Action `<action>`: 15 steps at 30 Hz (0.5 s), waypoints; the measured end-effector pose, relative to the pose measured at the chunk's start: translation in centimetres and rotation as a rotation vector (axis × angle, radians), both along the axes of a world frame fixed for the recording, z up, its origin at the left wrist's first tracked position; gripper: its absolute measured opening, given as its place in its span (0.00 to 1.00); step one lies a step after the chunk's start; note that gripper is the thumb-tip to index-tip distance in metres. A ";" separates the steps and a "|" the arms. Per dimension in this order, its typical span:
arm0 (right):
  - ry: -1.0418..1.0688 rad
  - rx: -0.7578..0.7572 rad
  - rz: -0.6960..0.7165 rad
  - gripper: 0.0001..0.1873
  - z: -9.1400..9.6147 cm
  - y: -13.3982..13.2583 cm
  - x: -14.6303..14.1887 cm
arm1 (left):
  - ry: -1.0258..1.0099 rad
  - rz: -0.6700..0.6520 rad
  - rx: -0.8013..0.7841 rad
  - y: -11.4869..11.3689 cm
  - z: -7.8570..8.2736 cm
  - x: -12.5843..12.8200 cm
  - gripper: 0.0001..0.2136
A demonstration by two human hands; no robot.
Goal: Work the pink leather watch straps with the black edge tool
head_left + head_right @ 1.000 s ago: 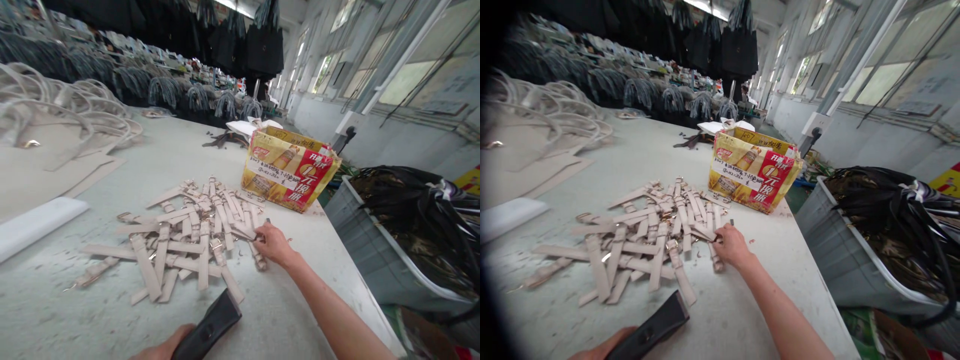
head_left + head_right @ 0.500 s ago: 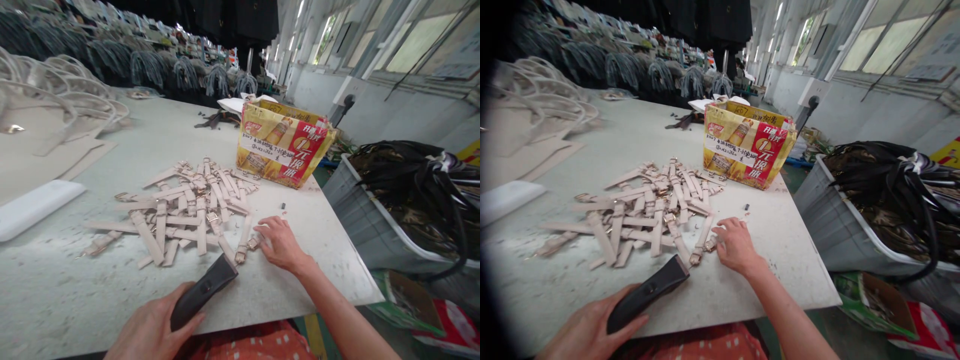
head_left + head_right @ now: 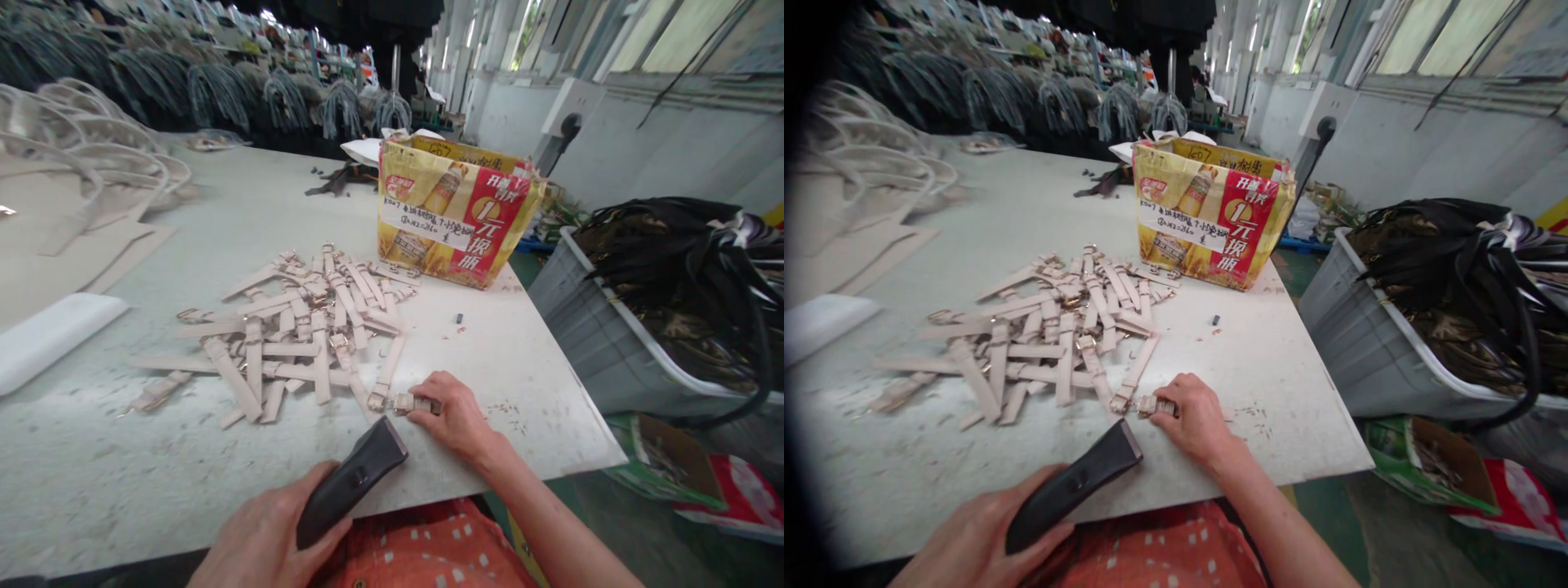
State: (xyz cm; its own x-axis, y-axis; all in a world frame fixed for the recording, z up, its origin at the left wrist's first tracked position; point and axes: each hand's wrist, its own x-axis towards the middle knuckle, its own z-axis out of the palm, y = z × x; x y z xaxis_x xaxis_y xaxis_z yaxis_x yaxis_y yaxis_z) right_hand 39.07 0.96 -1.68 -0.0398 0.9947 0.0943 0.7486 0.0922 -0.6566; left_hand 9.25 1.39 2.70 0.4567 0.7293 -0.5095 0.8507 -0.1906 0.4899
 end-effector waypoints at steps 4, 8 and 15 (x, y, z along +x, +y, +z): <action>0.062 -0.002 0.026 0.12 -0.1 -1.3 -1.2 | -0.006 0.015 0.071 0.5 0.2 -0.3 0.17; 0.106 0.030 0.129 0.13 -0.3 -2.3 -1.6 | 0.025 -0.042 0.055 0.6 0.8 -0.7 0.18; 0.194 0.057 0.167 0.15 -0.9 -2.1 -0.8 | 0.119 -0.079 0.155 1.4 0.9 -0.8 0.17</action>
State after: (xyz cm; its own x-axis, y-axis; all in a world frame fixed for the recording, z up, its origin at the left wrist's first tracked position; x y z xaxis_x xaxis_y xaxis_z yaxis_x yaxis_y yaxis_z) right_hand 38.29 -1.17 -2.56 -0.1788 0.9687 0.1723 0.5805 0.2452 -0.7764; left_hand 8.45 2.75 3.57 0.4594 0.7674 -0.4473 0.8800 -0.3248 0.3466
